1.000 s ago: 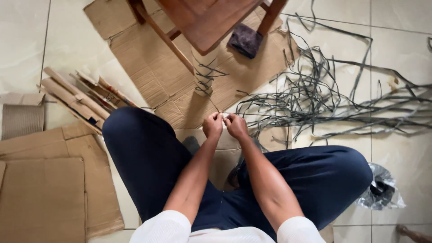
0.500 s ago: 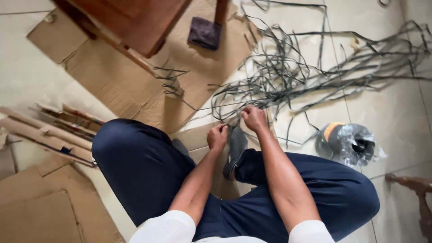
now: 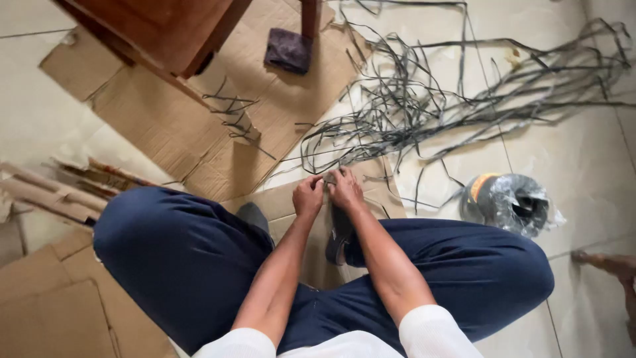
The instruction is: The person wraps the legs of a wooden chair with protective cardboard and plastic strips.
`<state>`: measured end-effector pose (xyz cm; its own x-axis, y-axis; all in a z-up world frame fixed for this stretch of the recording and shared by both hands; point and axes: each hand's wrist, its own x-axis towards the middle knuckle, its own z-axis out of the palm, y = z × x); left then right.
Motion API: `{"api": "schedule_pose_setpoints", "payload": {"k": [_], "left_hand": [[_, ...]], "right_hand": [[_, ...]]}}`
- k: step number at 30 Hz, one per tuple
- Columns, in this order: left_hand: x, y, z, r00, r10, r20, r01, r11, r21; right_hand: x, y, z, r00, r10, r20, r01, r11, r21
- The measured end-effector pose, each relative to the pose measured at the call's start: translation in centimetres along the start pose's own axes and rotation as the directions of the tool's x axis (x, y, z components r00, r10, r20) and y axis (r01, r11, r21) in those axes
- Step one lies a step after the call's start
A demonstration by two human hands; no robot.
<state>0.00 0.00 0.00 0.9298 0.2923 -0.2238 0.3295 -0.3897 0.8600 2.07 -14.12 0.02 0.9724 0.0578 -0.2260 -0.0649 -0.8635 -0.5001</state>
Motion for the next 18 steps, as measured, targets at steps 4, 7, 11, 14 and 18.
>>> {"api": "schedule_pose_setpoints", "payload": {"k": [4, 7, 11, 14, 18], "left_hand": [[-0.5, 1.8, -3.0, 0.998, -0.05, -0.048, 0.051, 0.998, 0.023], [-0.6, 1.4, -4.4, 0.993, -0.023, -0.117, 0.023, 1.0, 0.003], [-0.1, 2.0, -6.6, 0.968, 0.026, -0.249, -0.038, 0.998, -0.044], [1.4, 3.5, -8.7, 0.928, 0.111, -0.356, -0.135, 0.99, -0.042], [5.6, 6.1, -11.8, 0.805, 0.16, -0.571, -0.168, 0.985, 0.04]], "right_hand": [[1.0, -2.8, 0.7, 0.995, -0.103, 0.008, 0.103, 0.994, -0.038], [2.1, -3.6, 2.3, 0.983, -0.111, 0.145, 0.125, 0.988, -0.086], [3.0, -4.3, 3.6, 0.95, -0.025, 0.312, 0.092, 0.976, -0.2], [3.5, -4.8, 2.9, 0.931, 0.048, 0.361, 0.05, 0.965, -0.256], [4.5, -2.4, 2.6, 0.928, 0.153, 0.339, -0.051, 0.955, -0.292]]}}
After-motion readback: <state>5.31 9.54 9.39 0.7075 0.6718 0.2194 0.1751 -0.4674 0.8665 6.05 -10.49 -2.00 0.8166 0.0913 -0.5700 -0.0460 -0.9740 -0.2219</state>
